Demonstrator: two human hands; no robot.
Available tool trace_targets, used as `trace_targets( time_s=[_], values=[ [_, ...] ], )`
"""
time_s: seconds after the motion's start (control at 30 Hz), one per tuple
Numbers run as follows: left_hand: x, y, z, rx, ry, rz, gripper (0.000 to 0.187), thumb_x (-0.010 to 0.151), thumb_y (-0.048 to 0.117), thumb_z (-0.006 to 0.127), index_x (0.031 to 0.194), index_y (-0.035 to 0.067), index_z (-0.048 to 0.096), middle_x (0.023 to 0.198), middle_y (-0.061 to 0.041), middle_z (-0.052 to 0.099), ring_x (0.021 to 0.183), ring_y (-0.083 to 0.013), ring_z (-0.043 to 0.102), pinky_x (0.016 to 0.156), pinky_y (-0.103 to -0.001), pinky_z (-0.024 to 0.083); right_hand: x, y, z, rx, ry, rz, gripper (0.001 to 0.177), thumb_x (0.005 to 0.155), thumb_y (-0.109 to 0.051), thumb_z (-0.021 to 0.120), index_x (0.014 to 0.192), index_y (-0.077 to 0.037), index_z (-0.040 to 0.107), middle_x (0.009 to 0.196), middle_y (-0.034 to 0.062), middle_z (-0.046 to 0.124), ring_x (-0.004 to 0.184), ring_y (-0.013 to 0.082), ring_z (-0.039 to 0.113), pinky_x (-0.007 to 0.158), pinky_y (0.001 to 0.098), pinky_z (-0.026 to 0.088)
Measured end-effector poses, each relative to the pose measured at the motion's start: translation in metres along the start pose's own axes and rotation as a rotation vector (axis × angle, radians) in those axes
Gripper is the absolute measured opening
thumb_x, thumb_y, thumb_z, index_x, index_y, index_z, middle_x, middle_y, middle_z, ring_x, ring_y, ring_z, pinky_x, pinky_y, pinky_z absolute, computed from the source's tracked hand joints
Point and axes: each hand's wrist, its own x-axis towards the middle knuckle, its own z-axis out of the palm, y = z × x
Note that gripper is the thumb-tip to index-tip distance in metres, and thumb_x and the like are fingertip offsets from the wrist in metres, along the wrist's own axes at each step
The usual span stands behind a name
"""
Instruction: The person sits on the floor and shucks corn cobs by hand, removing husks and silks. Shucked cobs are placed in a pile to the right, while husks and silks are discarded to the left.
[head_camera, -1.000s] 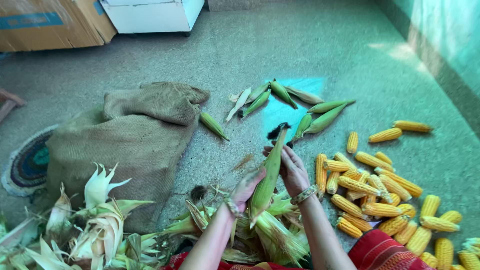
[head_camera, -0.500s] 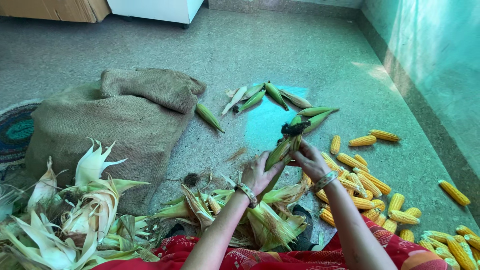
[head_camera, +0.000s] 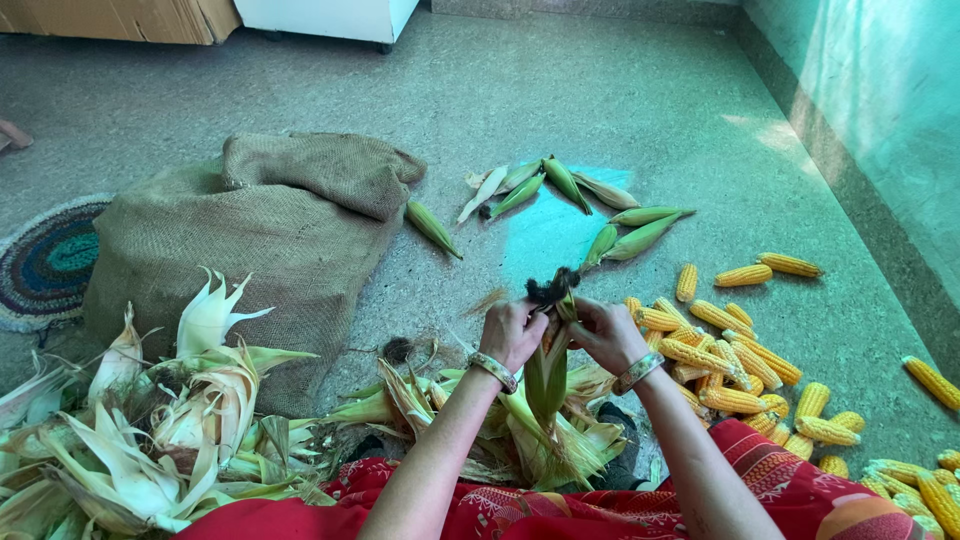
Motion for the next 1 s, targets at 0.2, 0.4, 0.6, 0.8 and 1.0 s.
trace_targets(
  time_s=[0.2,0.4,0.6,0.8,1.0],
  values=[
    [-0.006,0.019,0.007,0.132,-0.014,0.030,0.012,0.100,0.016,0.057,0.100,0.012,0.068,0.066,-0.007,0.066,0.051,-0.0209,0.062,0.048,-0.037,0.052,0.001,0.019,0.036,0.308,0.244,0.184,0.037,0.087,-0.030,0.079,0.115,-0.007,0.070,0.093,0.0062,0.078,0.081,0.0127,0.072,0.069,0.0283,0.058],
    [-0.018,0.023,0.012,0.021,0.210,0.028,0.013,0.090,0.007,0.057,0.098,0.007,0.067,0.083,-0.018,0.070,0.079,-0.0389,0.069,0.071,-0.049,0.055,0.009,0.023,0.059,0.503,0.222,0.139,0.037,0.087,-0.027,0.077,0.115,-0.004,0.069,0.097,0.0054,0.075,0.084,0.0108,0.067,0.073,0.0275,0.056],
    [-0.016,-0.041,0.068,-0.102,0.142,-0.544,0.016,0.098,0.015,0.056,0.093,0.011,0.071,0.089,-0.006,0.074,0.074,-0.0182,0.072,0.065,-0.036,0.059,-0.003,-0.013,0.067,-0.024,0.211,-0.080,0.024,0.090,-0.020,0.072,0.109,-0.007,0.063,0.099,0.0098,0.062,0.089,0.0223,0.062,0.079,0.0370,0.054],
    [-0.011,-0.049,0.048,-1.375,0.338,-0.894,0.016,0.096,0.019,0.070,0.110,0.013,0.072,0.098,-0.002,0.070,0.090,-0.0150,0.063,0.081,-0.027,0.052,-0.006,-0.027,0.105,0.169,0.429,-0.186,0.018,0.096,-0.023,0.059,0.111,-0.013,0.064,0.103,0.0039,0.066,0.085,0.0181,0.062,0.072,0.0301,0.053],
    [-0.024,0.021,0.046,-1.691,0.347,-0.629,0.015,0.100,0.018,0.055,0.103,0.008,0.066,0.095,-0.004,0.070,0.089,-0.0174,0.066,0.084,-0.033,0.058,0.034,0.051,0.085,0.948,0.714,0.218,0.020,0.109,-0.031,0.058,0.103,-0.012,0.061,0.081,-0.0049,0.056,0.069,0.0069,0.049,0.056,0.0238,0.039]
  ],
)
